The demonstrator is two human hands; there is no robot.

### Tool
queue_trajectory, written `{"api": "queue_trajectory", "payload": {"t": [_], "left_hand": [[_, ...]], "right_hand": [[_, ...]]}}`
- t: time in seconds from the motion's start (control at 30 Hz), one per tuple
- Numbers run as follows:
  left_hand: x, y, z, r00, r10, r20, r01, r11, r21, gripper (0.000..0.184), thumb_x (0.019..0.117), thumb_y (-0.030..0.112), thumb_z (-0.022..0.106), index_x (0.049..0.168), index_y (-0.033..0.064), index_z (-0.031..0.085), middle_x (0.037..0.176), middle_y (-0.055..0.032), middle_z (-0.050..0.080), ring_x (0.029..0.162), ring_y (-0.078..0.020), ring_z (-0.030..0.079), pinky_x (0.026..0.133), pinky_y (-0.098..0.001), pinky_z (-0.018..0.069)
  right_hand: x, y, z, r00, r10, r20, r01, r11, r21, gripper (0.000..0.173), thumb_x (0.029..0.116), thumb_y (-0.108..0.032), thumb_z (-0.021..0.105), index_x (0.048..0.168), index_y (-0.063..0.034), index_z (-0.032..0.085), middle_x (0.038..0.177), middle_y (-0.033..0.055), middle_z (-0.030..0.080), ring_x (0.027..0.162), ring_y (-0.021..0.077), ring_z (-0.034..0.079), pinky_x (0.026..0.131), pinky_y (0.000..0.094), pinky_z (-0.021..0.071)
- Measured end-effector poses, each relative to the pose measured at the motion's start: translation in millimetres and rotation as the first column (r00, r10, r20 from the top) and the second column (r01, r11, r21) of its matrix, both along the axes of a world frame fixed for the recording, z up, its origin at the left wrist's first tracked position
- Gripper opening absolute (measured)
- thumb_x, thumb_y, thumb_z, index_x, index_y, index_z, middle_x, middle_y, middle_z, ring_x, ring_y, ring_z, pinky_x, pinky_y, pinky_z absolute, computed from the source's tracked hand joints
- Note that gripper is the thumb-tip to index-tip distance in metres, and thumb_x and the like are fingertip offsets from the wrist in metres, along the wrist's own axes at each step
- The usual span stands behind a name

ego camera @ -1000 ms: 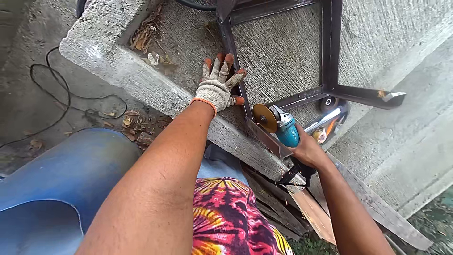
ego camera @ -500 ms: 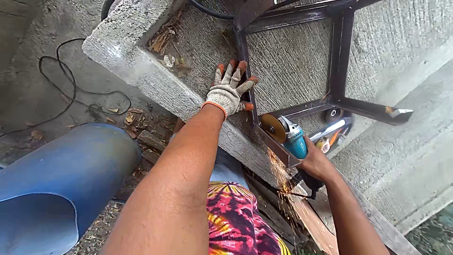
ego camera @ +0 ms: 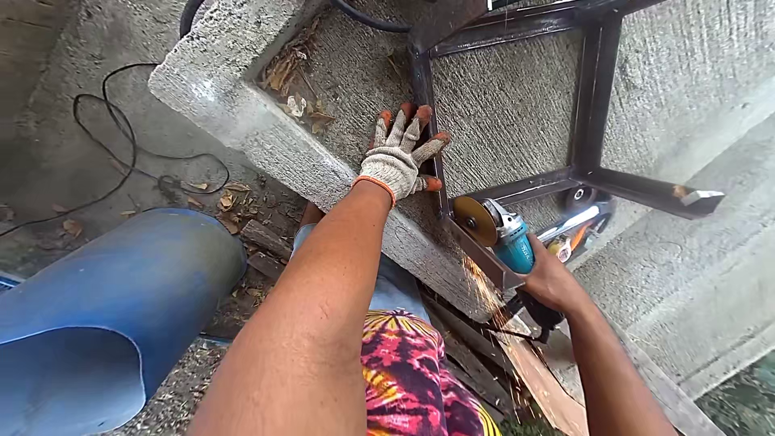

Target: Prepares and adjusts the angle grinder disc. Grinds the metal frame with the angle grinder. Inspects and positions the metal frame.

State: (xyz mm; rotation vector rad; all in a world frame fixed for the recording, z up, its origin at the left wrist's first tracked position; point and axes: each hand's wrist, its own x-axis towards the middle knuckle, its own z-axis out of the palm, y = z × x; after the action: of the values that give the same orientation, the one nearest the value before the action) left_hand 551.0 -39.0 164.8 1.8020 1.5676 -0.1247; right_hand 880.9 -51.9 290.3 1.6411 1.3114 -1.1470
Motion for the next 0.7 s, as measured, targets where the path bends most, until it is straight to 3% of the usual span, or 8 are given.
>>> {"api": "queue_trajectory", "payload": {"t": [0.1, 0.3, 0.7], "left_hand": [[0.5, -0.5, -1.7, 1.0, 0.006, -0.01, -0.006, 1.0, -0.007, 0.091, 0.0817, 0.087, 0.051, 0.16, 0.0518, 0.021, 0.174, -0.0082, -0.004, 0.159, -0.0391, -0.008, 0.122, -0.0681, -0.0052], [0.0, -0.3, -1.9, 1.0, 0.007, 0.015, -0.007, 1.0, 0.003, 0.091, 0.0816, 0.085, 0.053, 0.16, 0.0502, 0.023, 0.174, -0.0118, -0.001, 0.159, -0.041, -0.005, 0.121, -0.0683, -0.0041], [-0.9, 0.3, -2.3, 1.0, 0.012, 0.026, -0.012, 1.0, -0.009, 0.091, 0.0823, 0.084, 0.054, 0.161, 0.0486, 0.024, 0.174, -0.0123, -0.002, 0.158, -0.0419, -0.005, 0.121, -0.0695, -0.0035]], "right_hand": [[0.9, -0.2, 2.3, 1.0, -0.009, 0.013, 0.01, 1.0, -0.018, 0.099, 0.0689, -0.032, 0.089, 0.152, -0.0133, 0.038, 0.117, 0.0179, 0.068, 0.106, 0.0334, 0.068, 0.092, 0.0599, 0.0536], [1.3, -0.9, 4.2, 1.0, -0.006, 0.029, 0.007, 1.0, -0.03, 0.102, 0.0689, -0.033, 0.089, 0.155, -0.0137, 0.036, 0.121, 0.0186, 0.067, 0.109, 0.0347, 0.067, 0.094, 0.0606, 0.0528], [2.8, 4.1, 8.1, 0.999, 0.028, 0.02, -0.027, 0.998, -0.053, 0.099, 0.0692, -0.032, 0.09, 0.152, -0.015, 0.039, 0.116, 0.0165, 0.069, 0.105, 0.0323, 0.069, 0.092, 0.0587, 0.0543]]}}
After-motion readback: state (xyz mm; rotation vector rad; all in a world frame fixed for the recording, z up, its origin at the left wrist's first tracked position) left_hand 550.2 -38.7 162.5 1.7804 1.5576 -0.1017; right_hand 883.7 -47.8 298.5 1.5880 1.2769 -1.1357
